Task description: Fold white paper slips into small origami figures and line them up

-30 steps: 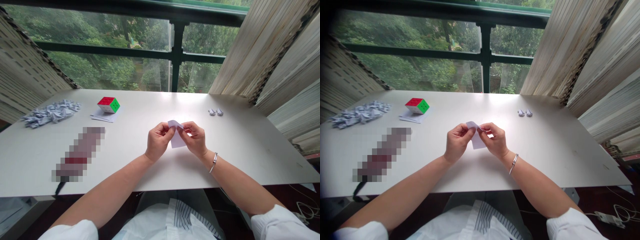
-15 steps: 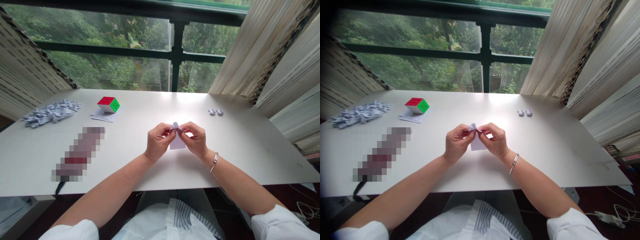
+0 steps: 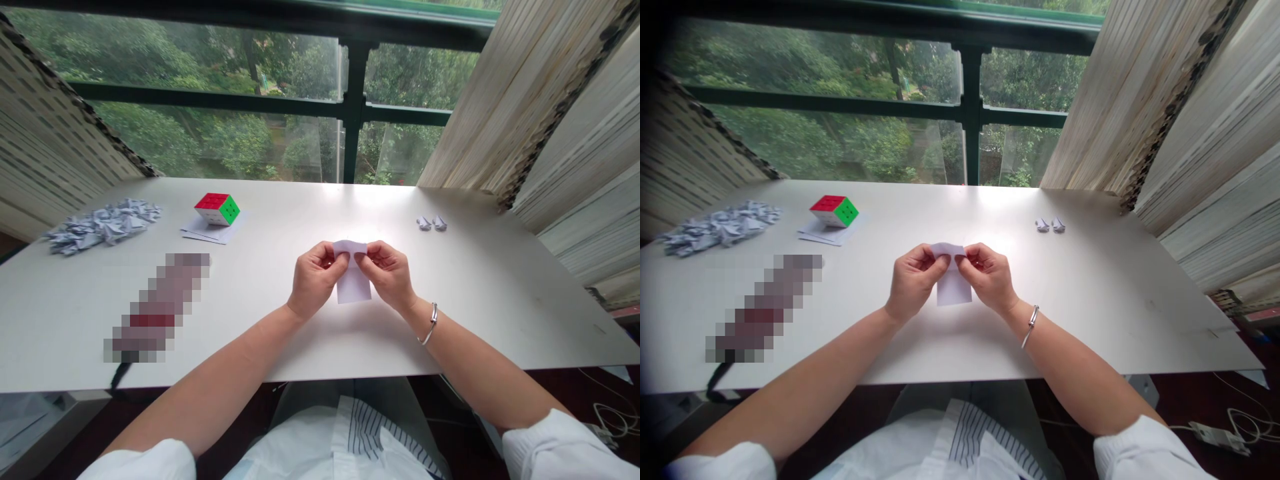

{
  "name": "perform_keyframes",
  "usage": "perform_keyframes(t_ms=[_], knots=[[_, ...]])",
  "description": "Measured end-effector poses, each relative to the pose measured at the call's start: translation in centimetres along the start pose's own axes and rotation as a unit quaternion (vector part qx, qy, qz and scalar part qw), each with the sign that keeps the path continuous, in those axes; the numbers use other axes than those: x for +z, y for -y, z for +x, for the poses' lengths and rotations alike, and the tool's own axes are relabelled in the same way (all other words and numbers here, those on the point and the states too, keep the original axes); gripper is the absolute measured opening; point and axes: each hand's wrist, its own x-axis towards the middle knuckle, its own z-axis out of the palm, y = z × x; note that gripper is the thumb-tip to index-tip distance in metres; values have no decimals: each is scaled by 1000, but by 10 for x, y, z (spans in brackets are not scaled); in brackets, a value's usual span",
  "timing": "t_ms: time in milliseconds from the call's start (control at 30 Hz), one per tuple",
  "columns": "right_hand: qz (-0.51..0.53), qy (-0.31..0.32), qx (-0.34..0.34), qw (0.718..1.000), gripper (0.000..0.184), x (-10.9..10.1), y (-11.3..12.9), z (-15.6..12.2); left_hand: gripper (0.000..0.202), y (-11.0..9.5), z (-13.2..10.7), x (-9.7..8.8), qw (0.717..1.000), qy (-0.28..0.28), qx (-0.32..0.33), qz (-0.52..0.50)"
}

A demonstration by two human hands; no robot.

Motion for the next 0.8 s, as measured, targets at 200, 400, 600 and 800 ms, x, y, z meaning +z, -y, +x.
perform_keyframes(t_ms=[200, 400, 600, 800], knots=[[11, 16, 0, 1000, 22, -1, 3, 3, 20, -4, 1, -1, 999, 19, 4, -26], [45, 10, -16, 999, 22, -3, 10, 5, 21, -3, 4, -2, 996, 18, 20, -91], [73, 16, -68, 995, 8, -6, 11, 3, 16, -3, 4, -4, 991, 44, 83, -92], [26, 41, -91, 995, 7, -12, 8, 0, 11, 0, 2, -8, 984, 77, 153, -41]])
